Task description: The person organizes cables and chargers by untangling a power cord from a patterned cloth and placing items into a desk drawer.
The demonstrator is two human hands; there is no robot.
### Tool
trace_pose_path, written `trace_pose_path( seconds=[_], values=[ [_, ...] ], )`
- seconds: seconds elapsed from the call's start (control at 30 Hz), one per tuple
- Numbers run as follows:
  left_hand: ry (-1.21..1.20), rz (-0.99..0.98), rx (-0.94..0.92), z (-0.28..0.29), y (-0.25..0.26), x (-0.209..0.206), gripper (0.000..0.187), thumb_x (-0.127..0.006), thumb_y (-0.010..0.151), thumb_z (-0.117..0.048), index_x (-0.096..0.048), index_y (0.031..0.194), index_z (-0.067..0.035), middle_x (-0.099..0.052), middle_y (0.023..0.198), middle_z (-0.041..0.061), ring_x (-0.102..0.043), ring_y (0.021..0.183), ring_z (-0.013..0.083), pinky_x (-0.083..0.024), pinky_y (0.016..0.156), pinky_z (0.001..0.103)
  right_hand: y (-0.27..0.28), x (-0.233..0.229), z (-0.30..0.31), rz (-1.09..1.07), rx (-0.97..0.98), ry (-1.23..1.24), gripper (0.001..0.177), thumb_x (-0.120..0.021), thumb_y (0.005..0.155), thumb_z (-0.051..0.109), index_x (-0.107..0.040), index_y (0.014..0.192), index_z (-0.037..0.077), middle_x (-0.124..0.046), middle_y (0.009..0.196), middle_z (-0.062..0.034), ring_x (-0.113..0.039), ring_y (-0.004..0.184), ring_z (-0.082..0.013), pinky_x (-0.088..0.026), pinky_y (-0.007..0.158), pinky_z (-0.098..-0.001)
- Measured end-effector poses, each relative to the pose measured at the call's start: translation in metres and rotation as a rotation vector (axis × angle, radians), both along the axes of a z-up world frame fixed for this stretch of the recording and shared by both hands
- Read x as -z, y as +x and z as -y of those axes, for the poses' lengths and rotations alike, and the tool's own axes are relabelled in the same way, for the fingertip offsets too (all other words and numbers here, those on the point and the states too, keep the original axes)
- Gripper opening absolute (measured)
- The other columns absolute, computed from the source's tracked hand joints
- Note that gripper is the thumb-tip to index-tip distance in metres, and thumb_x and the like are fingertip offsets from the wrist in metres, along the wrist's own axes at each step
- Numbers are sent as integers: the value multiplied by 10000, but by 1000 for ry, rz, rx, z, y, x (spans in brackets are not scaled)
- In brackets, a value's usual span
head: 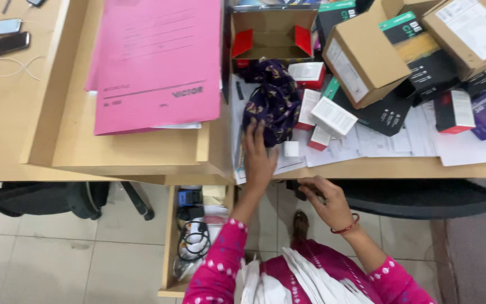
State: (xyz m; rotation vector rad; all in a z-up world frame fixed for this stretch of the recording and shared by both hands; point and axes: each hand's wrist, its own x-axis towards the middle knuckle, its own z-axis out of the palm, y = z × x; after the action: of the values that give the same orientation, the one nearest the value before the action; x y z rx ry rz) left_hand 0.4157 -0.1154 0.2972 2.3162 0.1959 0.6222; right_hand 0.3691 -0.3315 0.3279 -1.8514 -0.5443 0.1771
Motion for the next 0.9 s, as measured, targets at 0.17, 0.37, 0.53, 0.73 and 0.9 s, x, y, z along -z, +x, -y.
trace_pose_path(
  seconds=[0.17, 0.37, 0.53, 0.73, 0.9],
  values=[
    [281, -593, -186, -17, 91, -2, 979, -933, 660, -280, -407, 1466, -100, -235, 1590, 210, -140, 1493, 432, -209, 1144, 665, 26, 4, 49, 77, -9, -64, 226, -658, 904, -14, -691, 1126, 9, -737, 1009, -111, -768, 926, -200, -575, 799, -302],
    [62, -347, -233, -43, 138, 34, 458, -668, 994, -116, -556, 1436, -74, -670, 1312, 163, -577, 1302, 355, -423, 1138, 465, 57, 1, 69, 61, -9, -108, 198, -655, 911, 15, -712, 1101, 26, -761, 962, -96, -760, 882, -206, -565, 785, -310],
    [-506, 288, -71, -46, 146, -17, 356, -537, 1058, -61, -476, 1400, 19, -602, 1300, 225, -588, 1256, 296, -440, 1096, 375, 77, -18, 53, 81, -39, -49, 201, -652, 930, 20, -714, 1120, 40, -763, 968, -86, -765, 888, -193, -575, 795, -313],
    [-1560, 110, 255, 2, 75, -64, 690, -552, 856, -47, -399, 1520, -160, -517, 1437, 123, -573, 1267, 246, -492, 1076, 390, 94, -13, 32, 127, 68, 567, 754, -880, 835, 220, -409, 1412, 105, -468, 1441, -80, -454, 1350, -214, -459, 1085, -356],
    [-999, -341, 723, 82, 4, 5, 658, -542, 955, 10, -400, 1597, -14, -469, 1574, 141, -434, 1468, 253, -354, 1214, 326, 88, 98, 56, 65, 132, 119, 582, -792, 848, 171, -508, 1351, 98, -525, 1419, -98, -488, 1343, -243, -429, 1113, -379]
  ],
)
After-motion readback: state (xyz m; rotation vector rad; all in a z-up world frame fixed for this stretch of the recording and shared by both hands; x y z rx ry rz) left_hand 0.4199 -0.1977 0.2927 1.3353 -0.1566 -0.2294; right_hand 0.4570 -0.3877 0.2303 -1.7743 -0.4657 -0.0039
